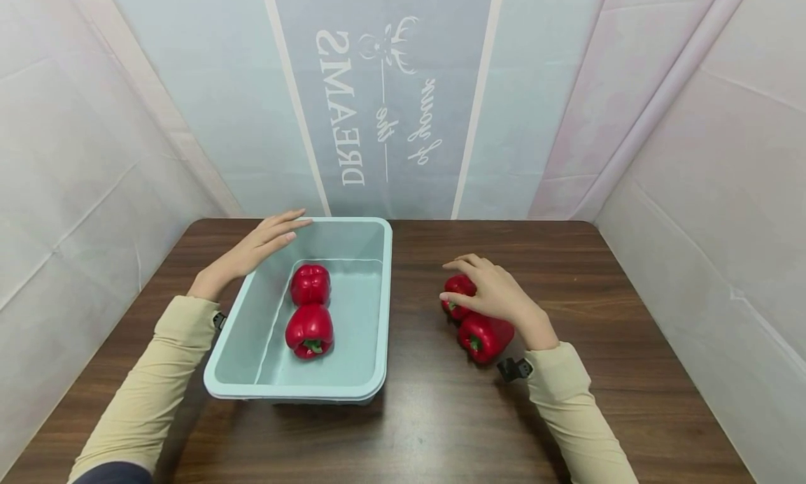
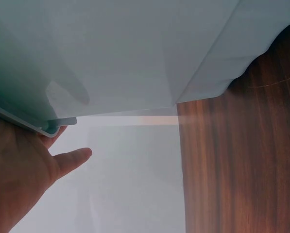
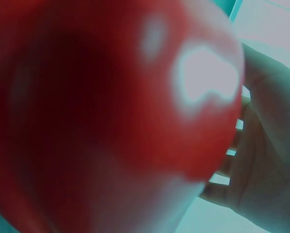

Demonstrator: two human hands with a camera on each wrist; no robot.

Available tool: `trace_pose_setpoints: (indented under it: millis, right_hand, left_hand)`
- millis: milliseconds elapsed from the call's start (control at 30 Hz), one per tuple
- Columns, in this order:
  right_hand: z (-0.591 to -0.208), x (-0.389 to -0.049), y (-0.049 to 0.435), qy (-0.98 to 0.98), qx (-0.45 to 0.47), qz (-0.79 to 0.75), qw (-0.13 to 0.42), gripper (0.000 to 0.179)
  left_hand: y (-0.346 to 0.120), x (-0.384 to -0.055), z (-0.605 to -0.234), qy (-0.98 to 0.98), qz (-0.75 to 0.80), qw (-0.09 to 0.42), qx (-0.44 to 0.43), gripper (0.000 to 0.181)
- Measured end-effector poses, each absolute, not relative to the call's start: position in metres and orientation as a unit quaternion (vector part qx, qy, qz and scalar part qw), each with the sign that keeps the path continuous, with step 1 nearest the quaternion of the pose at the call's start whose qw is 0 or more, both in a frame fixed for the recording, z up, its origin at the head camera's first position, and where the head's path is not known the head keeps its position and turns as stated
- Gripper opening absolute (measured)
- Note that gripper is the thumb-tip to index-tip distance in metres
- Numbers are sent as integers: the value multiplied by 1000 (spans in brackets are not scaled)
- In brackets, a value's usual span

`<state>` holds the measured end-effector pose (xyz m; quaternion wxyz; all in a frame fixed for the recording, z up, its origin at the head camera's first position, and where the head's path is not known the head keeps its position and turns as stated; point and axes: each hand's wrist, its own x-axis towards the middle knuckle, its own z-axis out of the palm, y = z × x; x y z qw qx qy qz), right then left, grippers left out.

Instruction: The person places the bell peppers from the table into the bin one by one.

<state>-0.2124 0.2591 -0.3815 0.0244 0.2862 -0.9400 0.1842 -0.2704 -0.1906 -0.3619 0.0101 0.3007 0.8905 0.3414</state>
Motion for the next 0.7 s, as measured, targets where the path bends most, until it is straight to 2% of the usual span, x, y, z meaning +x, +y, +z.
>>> trace_pose_setpoints:
  millis: [700]
  right_hand:
    - [-385, -218, 260, -946, 271, 175, -19, 61]
  left_hand:
    - [-191, -274, -361, 891, 342, 14, 298, 45]
